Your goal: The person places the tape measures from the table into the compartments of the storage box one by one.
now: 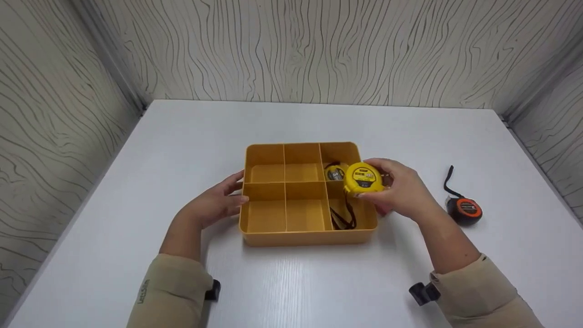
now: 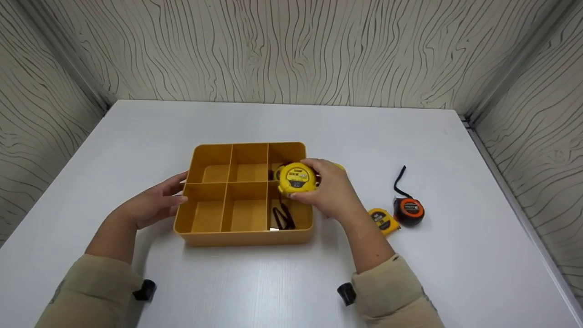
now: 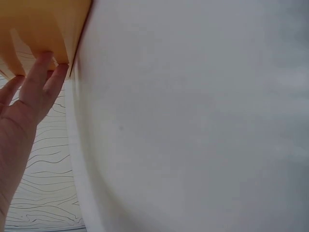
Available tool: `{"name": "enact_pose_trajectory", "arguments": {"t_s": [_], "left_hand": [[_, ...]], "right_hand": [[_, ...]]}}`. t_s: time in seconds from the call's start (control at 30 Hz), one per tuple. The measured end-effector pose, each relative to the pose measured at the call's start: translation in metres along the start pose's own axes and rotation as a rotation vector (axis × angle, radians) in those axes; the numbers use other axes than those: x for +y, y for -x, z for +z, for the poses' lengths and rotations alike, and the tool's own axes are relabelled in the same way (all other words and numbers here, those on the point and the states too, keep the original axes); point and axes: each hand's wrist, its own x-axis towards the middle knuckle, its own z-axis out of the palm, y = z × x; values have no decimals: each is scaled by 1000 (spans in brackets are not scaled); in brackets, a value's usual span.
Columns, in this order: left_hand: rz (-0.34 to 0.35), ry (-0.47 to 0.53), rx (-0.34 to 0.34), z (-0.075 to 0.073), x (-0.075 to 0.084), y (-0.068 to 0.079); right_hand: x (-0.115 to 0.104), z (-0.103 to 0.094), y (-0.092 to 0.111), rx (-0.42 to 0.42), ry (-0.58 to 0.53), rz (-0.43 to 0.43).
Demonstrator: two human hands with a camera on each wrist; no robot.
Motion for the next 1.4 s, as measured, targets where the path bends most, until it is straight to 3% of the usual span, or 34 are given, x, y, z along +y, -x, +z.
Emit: {"name": "enact_pose_trajectory", "arguments": {"t_s": [0.27, 0.97, 1.4], "left_hand": [[3, 17, -4, 0, -1, -1], [1, 9, 6, -1, -2, -2], [5, 4, 1, -1, -3, -4]], "right_hand": [[11, 12, 0, 0, -17, -48], [19, 29, 8, 0, -17, -18], [22, 33, 11, 28, 40, -37]]}}
